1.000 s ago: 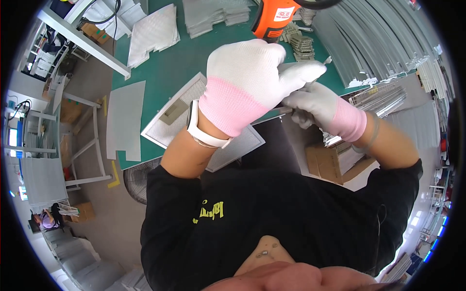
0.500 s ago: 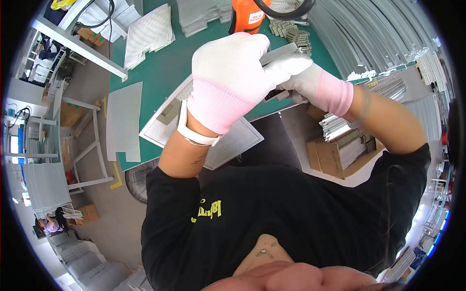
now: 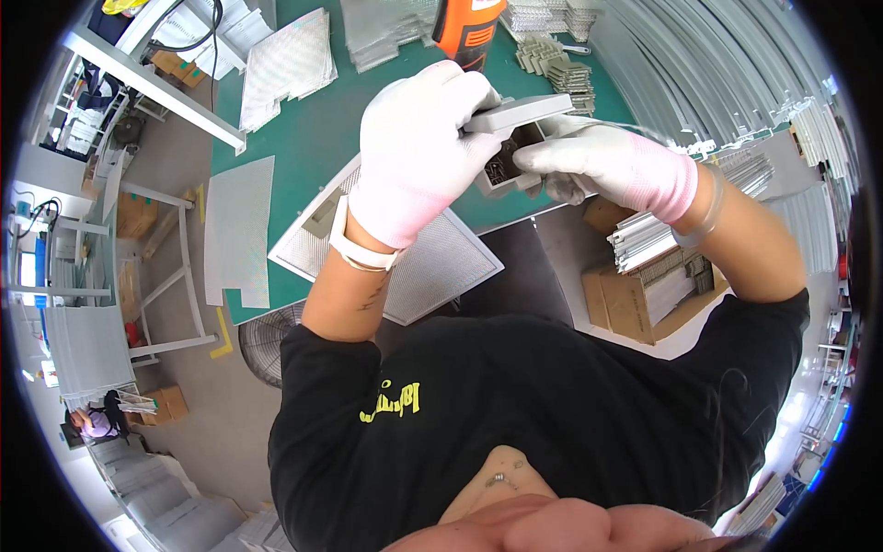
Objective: Assembling metal frames onto mesh filter panels using a rubber mallet and an electric screwdriver.
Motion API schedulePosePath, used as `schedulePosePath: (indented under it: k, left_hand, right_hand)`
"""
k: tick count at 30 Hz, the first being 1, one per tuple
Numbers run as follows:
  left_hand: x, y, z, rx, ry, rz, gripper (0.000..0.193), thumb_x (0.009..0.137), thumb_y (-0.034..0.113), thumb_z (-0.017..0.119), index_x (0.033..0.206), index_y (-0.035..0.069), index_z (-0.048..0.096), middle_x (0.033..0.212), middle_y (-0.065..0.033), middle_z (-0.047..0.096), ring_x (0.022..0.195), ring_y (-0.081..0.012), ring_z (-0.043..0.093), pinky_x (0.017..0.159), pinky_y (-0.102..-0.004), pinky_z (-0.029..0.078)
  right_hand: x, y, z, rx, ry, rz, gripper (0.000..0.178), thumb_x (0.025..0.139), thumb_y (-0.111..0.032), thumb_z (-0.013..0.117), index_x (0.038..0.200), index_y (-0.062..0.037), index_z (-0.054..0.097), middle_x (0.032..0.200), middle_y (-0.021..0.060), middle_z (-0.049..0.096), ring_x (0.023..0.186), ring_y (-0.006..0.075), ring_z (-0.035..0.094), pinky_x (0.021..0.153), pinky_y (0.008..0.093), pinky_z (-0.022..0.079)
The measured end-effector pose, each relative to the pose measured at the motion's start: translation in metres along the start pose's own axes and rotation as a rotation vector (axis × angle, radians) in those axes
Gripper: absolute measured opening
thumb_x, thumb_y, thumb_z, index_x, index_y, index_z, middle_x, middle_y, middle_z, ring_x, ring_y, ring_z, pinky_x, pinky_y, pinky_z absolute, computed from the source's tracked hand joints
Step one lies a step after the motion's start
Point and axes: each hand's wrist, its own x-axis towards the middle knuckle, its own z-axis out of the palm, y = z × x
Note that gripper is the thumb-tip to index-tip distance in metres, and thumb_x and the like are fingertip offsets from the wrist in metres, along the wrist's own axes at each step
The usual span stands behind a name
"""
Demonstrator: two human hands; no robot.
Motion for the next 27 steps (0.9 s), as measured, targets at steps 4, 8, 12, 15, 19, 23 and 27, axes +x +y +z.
schedulePosePath:
  k: [4,8,12,15,19,23,27]
  left_hand:
    - [-0.001,0.002,0.000,0.009,-0.010,0.009,0.016,0.067,0.012,0.077,0.080,0.009,0.067,0.073,-0.0061,0.059,0.066,-0.0249,0.060,0.061,-0.0335,0.048]
    - [-0.003,0.010,0.002,0.060,0.074,0.089,0.015,0.064,0.011,0.073,0.078,0.011,0.066,0.072,-0.0051,0.058,0.065,-0.0267,0.060,0.060,-0.0367,0.048]
    - [-0.009,0.005,0.009,0.004,0.078,0.034,0.017,0.063,0.008,0.072,0.079,0.011,0.068,0.073,-0.0048,0.059,0.066,-0.0270,0.060,0.061,-0.0366,0.048]
    - [-0.015,-0.003,0.010,-0.095,0.118,-0.032,0.018,0.065,0.006,0.072,0.082,0.009,0.069,0.075,-0.0065,0.061,0.068,-0.0271,0.061,0.062,-0.0355,0.049]
    - [-0.017,-0.013,0.008,-0.276,0.101,-0.147,0.019,0.067,0.007,0.076,0.086,0.006,0.070,0.078,-0.0087,0.063,0.070,-0.0257,0.063,0.064,-0.0333,0.051]
    - [-0.017,-0.014,0.006,-0.251,0.087,-0.091,0.020,0.068,0.008,0.077,0.086,0.005,0.070,0.078,-0.0084,0.063,0.069,-0.0242,0.063,0.064,-0.0324,0.051]
    - [-0.016,-0.015,0.010,-0.320,0.089,-0.201,0.018,0.073,0.007,0.079,0.088,0.004,0.070,0.080,-0.0073,0.065,0.071,-0.0180,0.063,0.066,-0.0290,0.050]
  right_hand:
    - [0.001,0.000,0.002,0.047,0.002,0.012,0.038,0.094,-0.033,0.062,0.120,-0.0045,0.063,0.095,0.0017,0.071,0.073,0.0056,0.053,0.063,0.0218,0.043]
    - [0.009,0.005,0.010,0.012,0.135,0.004,0.026,0.090,-0.020,0.067,0.109,-0.0029,0.070,0.083,0.0016,0.069,0.061,0.0056,0.050,0.054,0.0220,0.040]
    - [0.023,0.013,0.009,-0.002,0.130,0.020,0.025,0.088,-0.017,0.067,0.108,-0.0019,0.069,0.081,0.0044,0.069,0.056,0.0069,0.047,0.050,0.0218,0.038]
    - [0.023,0.014,0.003,0.113,0.009,0.059,0.031,0.090,-0.023,0.065,0.113,-0.0021,0.066,0.088,0.0043,0.069,0.064,0.0069,0.052,0.056,0.0220,0.041]
    - [0.015,0.004,0.001,0.056,-0.081,0.031,0.042,0.093,-0.032,0.063,0.123,-0.0033,0.058,0.097,0.0022,0.069,0.080,0.0065,0.056,0.065,0.0214,0.044]
    - [0.015,0.005,0.003,0.068,-0.068,0.041,0.043,0.093,-0.034,0.064,0.125,-0.0051,0.058,0.102,0.0017,0.070,0.085,0.0061,0.056,0.068,0.0205,0.044]
    - [0.016,0.006,0.004,0.090,-0.045,-0.029,0.042,0.095,-0.037,0.063,0.124,-0.0069,0.057,0.106,0.0007,0.071,0.083,0.0047,0.056,0.067,0.0200,0.044]
